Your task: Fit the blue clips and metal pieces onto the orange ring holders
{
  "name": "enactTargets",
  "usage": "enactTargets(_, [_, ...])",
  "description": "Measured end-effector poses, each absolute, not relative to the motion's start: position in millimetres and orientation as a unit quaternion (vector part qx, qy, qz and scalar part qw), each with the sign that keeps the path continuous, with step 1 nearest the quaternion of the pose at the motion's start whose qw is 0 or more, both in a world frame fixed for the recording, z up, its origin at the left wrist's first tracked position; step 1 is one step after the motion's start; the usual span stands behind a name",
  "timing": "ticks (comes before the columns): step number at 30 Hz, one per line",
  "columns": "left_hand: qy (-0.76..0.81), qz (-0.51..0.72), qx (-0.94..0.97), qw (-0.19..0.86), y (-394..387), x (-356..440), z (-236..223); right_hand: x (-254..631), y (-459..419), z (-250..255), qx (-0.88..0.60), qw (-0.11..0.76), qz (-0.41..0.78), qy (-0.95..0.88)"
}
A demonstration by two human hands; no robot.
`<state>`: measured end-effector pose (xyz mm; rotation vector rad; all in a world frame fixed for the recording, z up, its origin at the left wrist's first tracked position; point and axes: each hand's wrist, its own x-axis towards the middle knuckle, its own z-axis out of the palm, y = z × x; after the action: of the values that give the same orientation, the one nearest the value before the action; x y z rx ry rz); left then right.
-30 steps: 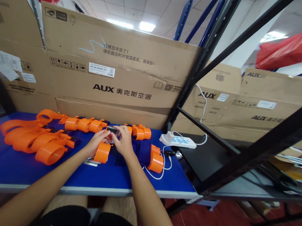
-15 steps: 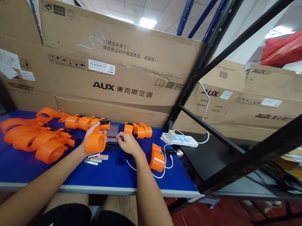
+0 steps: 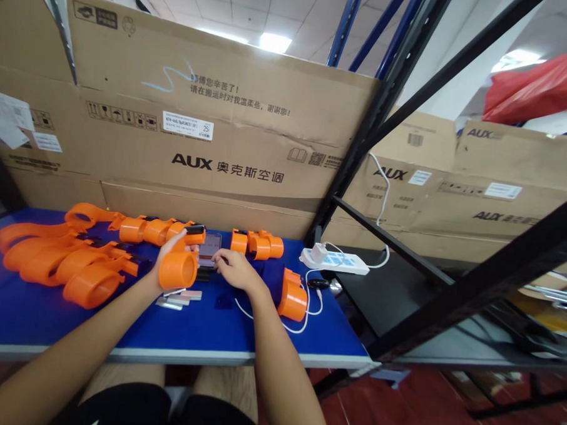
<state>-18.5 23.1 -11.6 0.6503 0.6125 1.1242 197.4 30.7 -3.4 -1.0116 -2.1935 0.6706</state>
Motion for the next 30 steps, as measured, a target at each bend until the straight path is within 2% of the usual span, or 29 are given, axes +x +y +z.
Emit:
enactTargets(4, [0.281,0.518,0.308,0.747,24,-19,-12,206,31,8,-0.427,0.32,0.121,-0.837])
enactTargets(8, [0.287,0.522,0.313,0.74,24,-19,-12,212,26,14,-0.45,0.248,0.05,-0.856])
enactTargets(12, [0.29,0.526,0.305,0.739,23,-17,-12,207,20,9,-0.431,0.158,0.036,-0.888])
enactTargets(15, [0.293,0.522,0.297,0.744,22,-15,-11,202,18,6,-0.441,0.122,0.041,-0.888])
enactTargets(30, [0.301,0.532,0.297,0.733,19,-15,-7,202,11,4,-0.482,0.104,0.01,-0.87])
